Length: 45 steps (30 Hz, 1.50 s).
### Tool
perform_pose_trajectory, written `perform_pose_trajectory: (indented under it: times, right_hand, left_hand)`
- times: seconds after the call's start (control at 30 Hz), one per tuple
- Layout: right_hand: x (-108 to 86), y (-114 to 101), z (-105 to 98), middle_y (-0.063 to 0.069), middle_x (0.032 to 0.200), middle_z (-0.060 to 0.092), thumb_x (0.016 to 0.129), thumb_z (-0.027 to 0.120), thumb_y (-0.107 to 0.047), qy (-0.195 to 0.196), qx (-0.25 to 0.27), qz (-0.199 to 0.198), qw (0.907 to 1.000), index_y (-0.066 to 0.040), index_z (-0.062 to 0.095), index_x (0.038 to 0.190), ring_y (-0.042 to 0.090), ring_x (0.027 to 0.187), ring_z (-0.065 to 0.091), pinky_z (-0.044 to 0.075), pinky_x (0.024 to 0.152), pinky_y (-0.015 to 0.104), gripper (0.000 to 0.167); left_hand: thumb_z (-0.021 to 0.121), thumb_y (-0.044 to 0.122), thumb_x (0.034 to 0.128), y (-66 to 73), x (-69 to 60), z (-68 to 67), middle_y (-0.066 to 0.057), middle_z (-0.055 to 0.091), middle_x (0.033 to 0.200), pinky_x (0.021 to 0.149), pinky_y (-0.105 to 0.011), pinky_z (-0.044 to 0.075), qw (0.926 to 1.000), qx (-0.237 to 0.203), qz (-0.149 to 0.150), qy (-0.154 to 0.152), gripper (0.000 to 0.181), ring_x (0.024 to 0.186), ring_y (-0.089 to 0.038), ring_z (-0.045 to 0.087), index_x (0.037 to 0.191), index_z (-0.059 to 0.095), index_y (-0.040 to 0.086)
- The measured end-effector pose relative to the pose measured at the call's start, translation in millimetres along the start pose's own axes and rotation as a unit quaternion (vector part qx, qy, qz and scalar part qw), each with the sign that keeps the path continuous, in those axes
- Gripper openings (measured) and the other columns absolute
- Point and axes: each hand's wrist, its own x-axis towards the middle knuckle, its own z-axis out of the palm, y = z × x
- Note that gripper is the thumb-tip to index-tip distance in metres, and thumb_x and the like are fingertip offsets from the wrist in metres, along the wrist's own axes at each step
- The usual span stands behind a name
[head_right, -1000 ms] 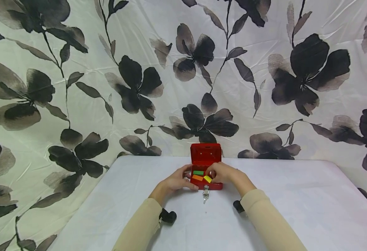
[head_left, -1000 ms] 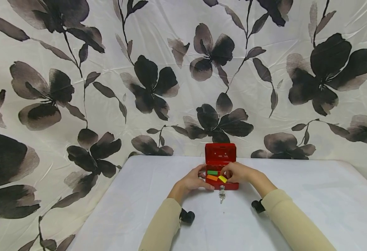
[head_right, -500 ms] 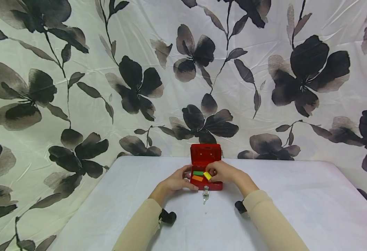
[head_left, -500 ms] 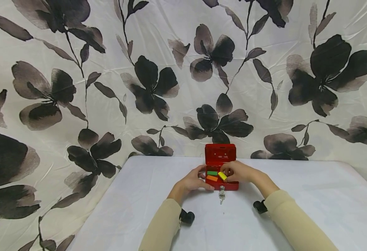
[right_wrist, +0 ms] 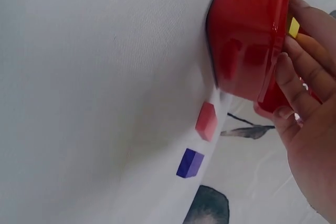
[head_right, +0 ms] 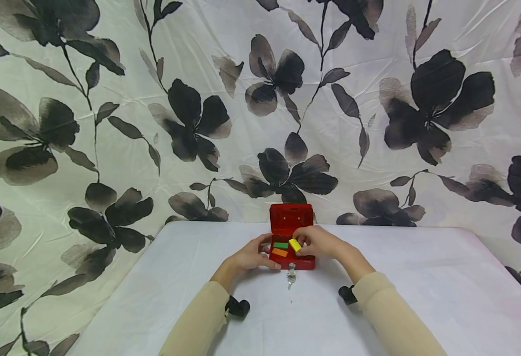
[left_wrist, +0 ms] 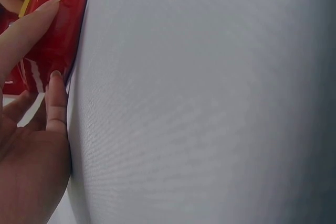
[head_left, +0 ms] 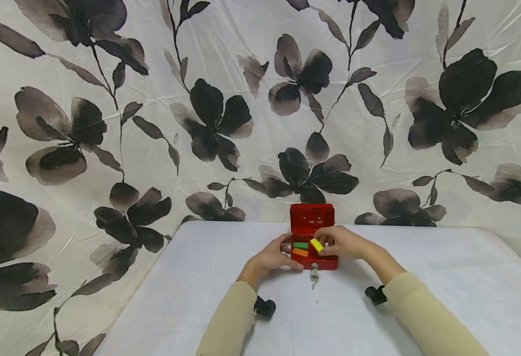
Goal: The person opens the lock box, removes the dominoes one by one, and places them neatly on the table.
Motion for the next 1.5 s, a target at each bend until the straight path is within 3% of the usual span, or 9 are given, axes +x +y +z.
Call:
perform_pose_trajectory:
  times: [0.53, 0.77, 0.93, 1.13, 1.33, 1.5]
  right_hand:
    - [-19.4, 8, -15, 0.001, 0.097, 0.067, 0.091, 0.079, -0.017, 0.027, -0.003, -0.010, 0.9996, -0.001, 0.066, 0.122, 0.023, 0.094, 0.061, 0.055, 0.089, 0.047, 0.037]
    - [-29.3, 8, -22, 0.002, 0.098, 0.068, 0.089, 0.080, -0.016, 0.039, -0.011, -0.006, 0.9992, -0.001, 0.066, 0.122, 0.021, 0.093, 0.061, 0.056, 0.082, 0.037, 0.038]
    - [-38.4, 14, -28, 0.002, 0.097, 0.069, 0.089, 0.080, -0.014, 0.048, -0.021, 0.001, 0.9986, 0.000, 0.065, 0.123, 0.021, 0.093, 0.062, 0.058, 0.084, 0.042, 0.040]
    - [-48.1, 19, -35, 0.002, 0.096, 0.068, 0.089, 0.079, -0.013, 0.060, -0.029, 0.017, 0.9976, 0.001, 0.065, 0.122, 0.021, 0.090, 0.062, 0.056, 0.079, 0.034, 0.038]
    - [-56.5, 26, -39, 0.004, 0.096, 0.068, 0.088, 0.079, -0.008, 0.071, -0.032, 0.019, 0.9968, 0.005, 0.064, 0.120, 0.022, 0.091, 0.062, 0.057, 0.085, 0.050, 0.038]
    - [-62.4, 36, -41, 0.004, 0.096, 0.067, 0.088, 0.079, -0.007, 0.077, -0.030, 0.020, 0.9964, 0.005, 0.063, 0.120, 0.021, 0.091, 0.062, 0.057, 0.085, 0.050, 0.037]
  left_hand:
    - [0.092, 0.012, 0.0734, 3.2, 0.1, 0.6, -0.003, 0.056, 0.138, 0.101, -0.045, 0.051, 0.9999, -0.012, 0.009, -0.001, 0.093, 0.118, -0.025, 0.049, 0.153, 0.045, 0.020]
    - [0.093, 0.012, 0.0723, 2.5, -0.4, 1.7, -0.002, 0.056, 0.138, 0.100, -0.044, 0.053, 0.9999, -0.013, 0.011, 0.004, 0.094, 0.119, -0.025, 0.049, 0.153, 0.045, 0.021]
    - [0.093, 0.012, 0.0727, 2.1, -0.2, 2.1, -0.002, 0.057, 0.136, 0.101, -0.045, 0.052, 0.9998, -0.013, 0.011, 0.004, 0.094, 0.119, -0.025, 0.049, 0.153, 0.045, 0.021]
    - [0.093, 0.012, 0.0730, 0.8, 1.7, 2.2, -0.002, 0.057, 0.135, 0.101, -0.045, 0.052, 0.9999, -0.014, 0.007, 0.005, 0.093, 0.119, -0.025, 0.049, 0.153, 0.045, 0.021]
    - [0.093, 0.013, 0.0720, -0.3, 1.1, 2.1, -0.002, 0.057, 0.137, 0.100, -0.044, 0.053, 0.9999, -0.013, 0.007, 0.007, 0.094, 0.119, -0.025, 0.050, 0.152, 0.045, 0.022]
    - [0.093, 0.013, 0.0721, -0.8, -0.1, 2.1, -0.002, 0.056, 0.137, 0.100, -0.044, 0.053, 0.9999, -0.009, 0.008, 0.008, 0.094, 0.119, -0.025, 0.050, 0.153, 0.045, 0.021]
